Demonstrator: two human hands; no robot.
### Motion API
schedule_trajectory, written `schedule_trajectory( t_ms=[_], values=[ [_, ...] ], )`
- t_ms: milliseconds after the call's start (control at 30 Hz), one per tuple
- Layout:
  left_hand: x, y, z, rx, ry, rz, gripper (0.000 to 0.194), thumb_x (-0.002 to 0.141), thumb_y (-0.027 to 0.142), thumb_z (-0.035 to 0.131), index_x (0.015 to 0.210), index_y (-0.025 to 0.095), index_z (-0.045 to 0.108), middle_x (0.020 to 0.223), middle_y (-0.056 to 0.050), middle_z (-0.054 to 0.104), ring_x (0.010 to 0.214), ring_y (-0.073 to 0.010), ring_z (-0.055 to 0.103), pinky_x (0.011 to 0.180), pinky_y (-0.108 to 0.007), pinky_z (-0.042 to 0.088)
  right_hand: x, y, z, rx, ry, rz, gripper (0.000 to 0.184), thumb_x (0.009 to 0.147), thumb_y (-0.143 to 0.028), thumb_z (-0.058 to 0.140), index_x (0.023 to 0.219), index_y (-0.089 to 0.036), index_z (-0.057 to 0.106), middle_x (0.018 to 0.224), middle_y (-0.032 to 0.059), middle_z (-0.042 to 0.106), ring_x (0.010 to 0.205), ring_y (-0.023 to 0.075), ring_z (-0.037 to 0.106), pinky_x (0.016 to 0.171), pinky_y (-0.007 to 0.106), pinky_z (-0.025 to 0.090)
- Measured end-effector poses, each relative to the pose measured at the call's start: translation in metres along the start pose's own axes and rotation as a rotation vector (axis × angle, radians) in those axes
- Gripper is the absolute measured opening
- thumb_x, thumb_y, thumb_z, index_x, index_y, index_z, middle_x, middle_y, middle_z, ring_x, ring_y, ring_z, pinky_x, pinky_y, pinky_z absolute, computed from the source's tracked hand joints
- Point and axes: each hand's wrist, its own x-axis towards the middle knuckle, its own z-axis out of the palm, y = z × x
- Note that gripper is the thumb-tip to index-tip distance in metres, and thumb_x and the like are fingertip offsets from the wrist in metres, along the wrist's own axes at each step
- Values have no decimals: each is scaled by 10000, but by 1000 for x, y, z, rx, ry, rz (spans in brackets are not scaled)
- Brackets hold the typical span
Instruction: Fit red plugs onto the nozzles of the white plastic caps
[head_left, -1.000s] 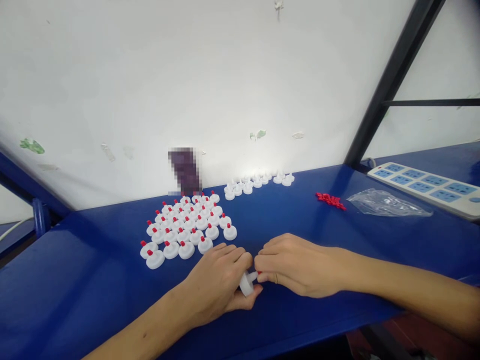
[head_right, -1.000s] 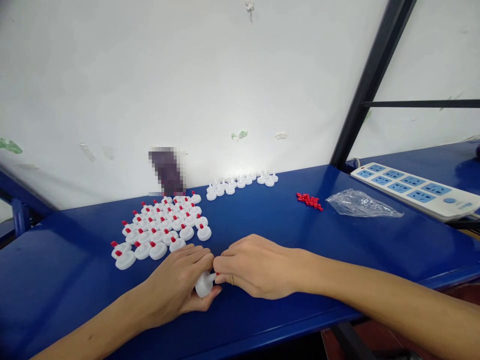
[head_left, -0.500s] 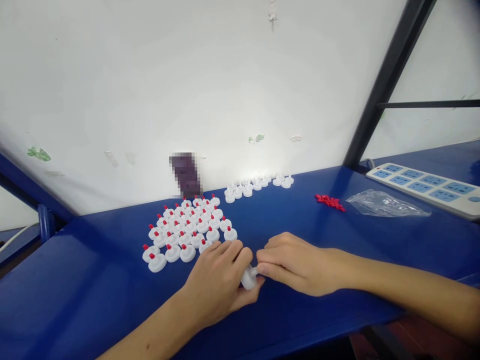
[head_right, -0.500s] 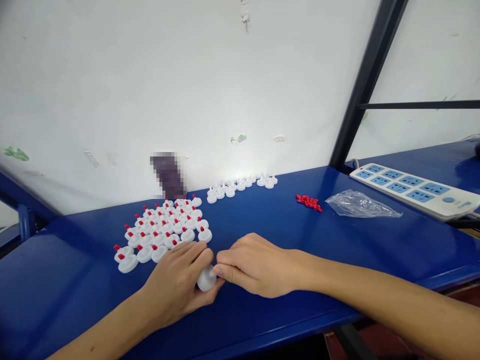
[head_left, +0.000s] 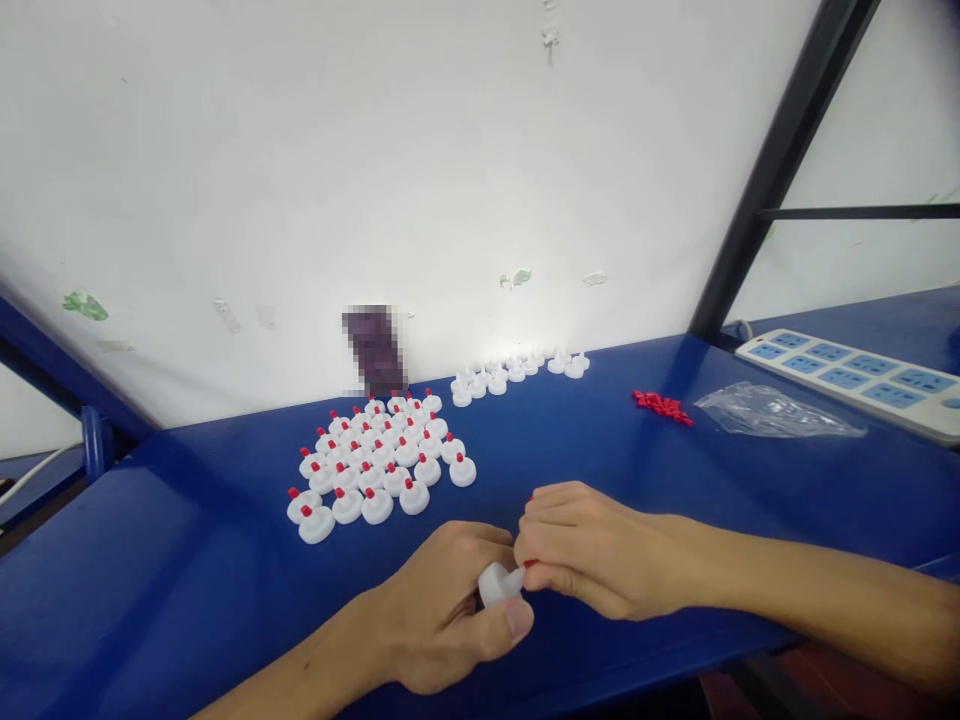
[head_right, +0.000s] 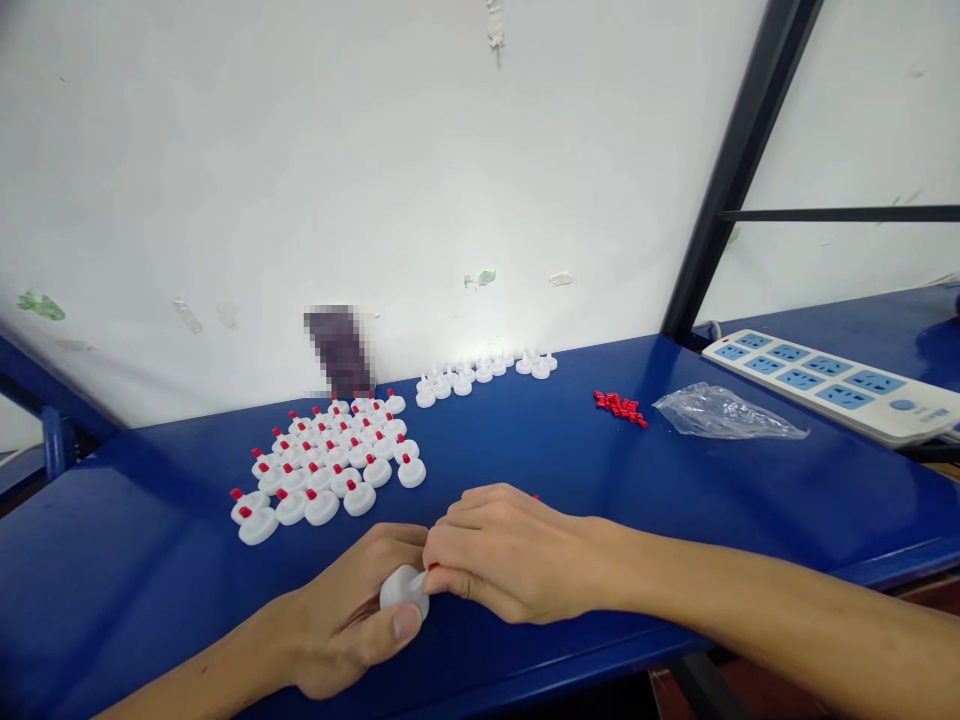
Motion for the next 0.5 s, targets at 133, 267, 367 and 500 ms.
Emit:
schedule_trajectory(
  t_ms=[133,267,367,500],
  values=[
    [-2,-5,5,189,269,-51,134,935,336,451,885,212,443,835,-3,495,731,-166,457,682,-306,388,-2,10,2,-184,43,21,418,1063,-324,296,745,-180,526,646,2,547,590,139,397,643,292,320],
    [-3,-7,8,374,503,84,250,890,131,490,1126,192,438,1064,-73,505,975,-216,479,868,-373,423,-4,21,4,-242,55,225,346,974,-259,440,636,-185,452,559,-32,460,552,119,372,622,283,280],
    [-4,-8,11,455,373,181,217,873,116,504,1079,184,491,1038,-80,522,943,-225,478,858,-391,432,-3,28,3,-266,25,359,274,960,-267,470,700,-182,483,612,-31,519,568,114,420,646,280,283],
    [-2,-12,14,492,227,189,109,900,130,491,979,177,551,973,-76,536,855,-205,483,797,-361,444,-2,35,-2,-276,17,491,213,977,-267,453,796,-186,532,705,-19,596,619,120,487,658,274,286]
  ],
)
